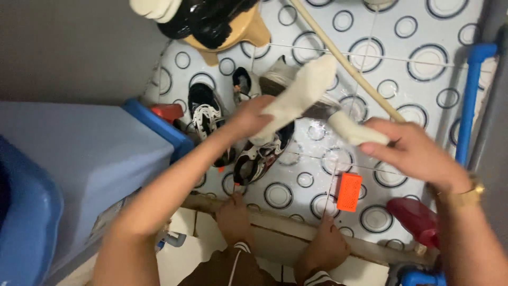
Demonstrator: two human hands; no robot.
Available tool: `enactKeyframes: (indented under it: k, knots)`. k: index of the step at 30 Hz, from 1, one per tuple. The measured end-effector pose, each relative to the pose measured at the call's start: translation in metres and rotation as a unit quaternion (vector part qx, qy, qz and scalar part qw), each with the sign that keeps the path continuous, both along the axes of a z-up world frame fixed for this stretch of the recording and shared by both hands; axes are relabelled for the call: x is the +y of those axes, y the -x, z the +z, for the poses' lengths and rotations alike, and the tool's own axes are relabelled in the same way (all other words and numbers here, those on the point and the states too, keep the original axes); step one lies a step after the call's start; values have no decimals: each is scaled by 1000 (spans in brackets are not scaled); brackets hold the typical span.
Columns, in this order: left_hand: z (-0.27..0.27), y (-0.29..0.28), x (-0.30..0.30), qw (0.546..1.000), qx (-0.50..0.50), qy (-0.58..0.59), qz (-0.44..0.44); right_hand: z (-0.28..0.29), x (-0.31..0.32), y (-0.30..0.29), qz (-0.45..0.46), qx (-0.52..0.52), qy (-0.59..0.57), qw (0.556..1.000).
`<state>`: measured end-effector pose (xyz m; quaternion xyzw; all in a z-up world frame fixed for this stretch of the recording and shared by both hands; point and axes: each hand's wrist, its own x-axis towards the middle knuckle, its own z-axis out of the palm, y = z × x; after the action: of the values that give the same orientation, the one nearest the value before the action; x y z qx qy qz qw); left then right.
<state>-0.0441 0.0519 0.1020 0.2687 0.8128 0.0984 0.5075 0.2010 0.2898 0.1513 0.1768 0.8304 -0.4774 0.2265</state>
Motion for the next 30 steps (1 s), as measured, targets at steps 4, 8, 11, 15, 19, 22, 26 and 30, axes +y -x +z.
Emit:
enactKeyframes:
  k: [4, 8, 11, 15, 19, 22, 26, 30]
  knots:
    - [-154, 19, -81, 925, -193, -191, 267, 2, -58, 22, 51, 0, -18, 999]
    - [-199, -7, -92, 826, -247, -239, 447, 13, -109, 40, 31, -44, 0, 999]
    - [-175, -4, -91, 807, -208, -185, 520, 11, -124, 44, 72, -72, -26, 994]
    - [-230, 4, -100, 761, -315, -208, 528, 20, -140, 51, 95, -85, -46, 991]
    - [-225, 2, -97, 722, -386, -209, 534, 21, -151, 54, 116, -99, -46, 987]
    - [-201, 0, -95, 720, -398, -200, 533, 22, -157, 55, 133, -106, -44, 984]
    - [-205, 0, -95, 736, -370, -190, 535, 20, -159, 53, 141, -110, -58, 982]
    - [-201, -3, -97, 730, -362, -193, 547, 20, -157, 56, 144, -117, -79, 979]
